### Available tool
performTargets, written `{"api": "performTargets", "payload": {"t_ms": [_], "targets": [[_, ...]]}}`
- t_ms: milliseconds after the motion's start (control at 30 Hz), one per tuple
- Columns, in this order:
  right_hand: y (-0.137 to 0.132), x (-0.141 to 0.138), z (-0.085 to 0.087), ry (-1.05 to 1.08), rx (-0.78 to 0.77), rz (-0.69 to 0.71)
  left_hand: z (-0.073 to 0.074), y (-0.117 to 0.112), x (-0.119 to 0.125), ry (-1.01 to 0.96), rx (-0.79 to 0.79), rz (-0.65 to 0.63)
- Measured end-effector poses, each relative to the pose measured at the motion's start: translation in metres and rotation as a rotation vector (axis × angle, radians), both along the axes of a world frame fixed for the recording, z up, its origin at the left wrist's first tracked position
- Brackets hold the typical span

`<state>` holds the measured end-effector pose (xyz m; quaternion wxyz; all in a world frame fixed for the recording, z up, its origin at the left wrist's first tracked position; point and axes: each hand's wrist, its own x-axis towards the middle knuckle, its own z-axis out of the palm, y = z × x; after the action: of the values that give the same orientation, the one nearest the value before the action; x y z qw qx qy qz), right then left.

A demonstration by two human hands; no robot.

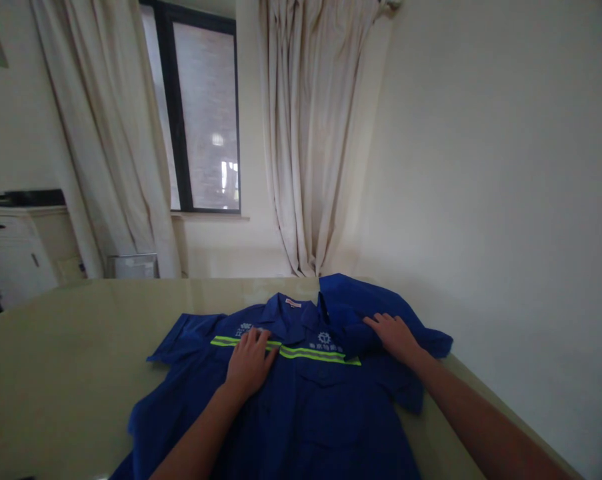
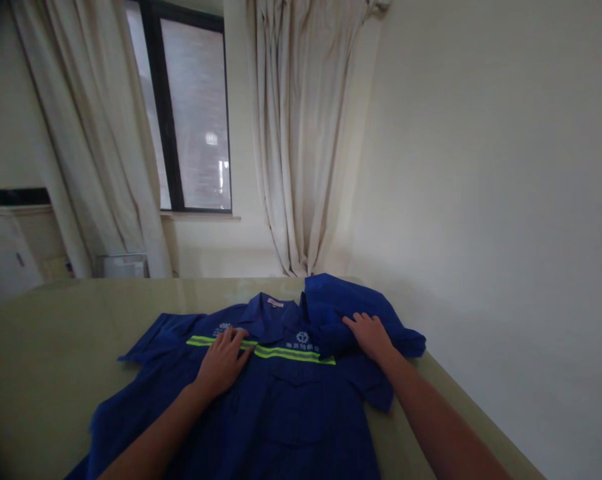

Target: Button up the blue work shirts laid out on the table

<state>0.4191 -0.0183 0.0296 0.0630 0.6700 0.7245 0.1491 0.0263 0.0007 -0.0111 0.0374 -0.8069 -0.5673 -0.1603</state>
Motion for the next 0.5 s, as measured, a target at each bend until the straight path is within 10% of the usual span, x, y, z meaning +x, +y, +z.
{"api": "performTargets", "payload": {"t_ms": [500], "targets": [[-0.005, 0.037, 0.007, 0.085, -0.127, -0.171, -0.001, 0.013, -0.083, 0.009, -0.031, 0.409]]}}
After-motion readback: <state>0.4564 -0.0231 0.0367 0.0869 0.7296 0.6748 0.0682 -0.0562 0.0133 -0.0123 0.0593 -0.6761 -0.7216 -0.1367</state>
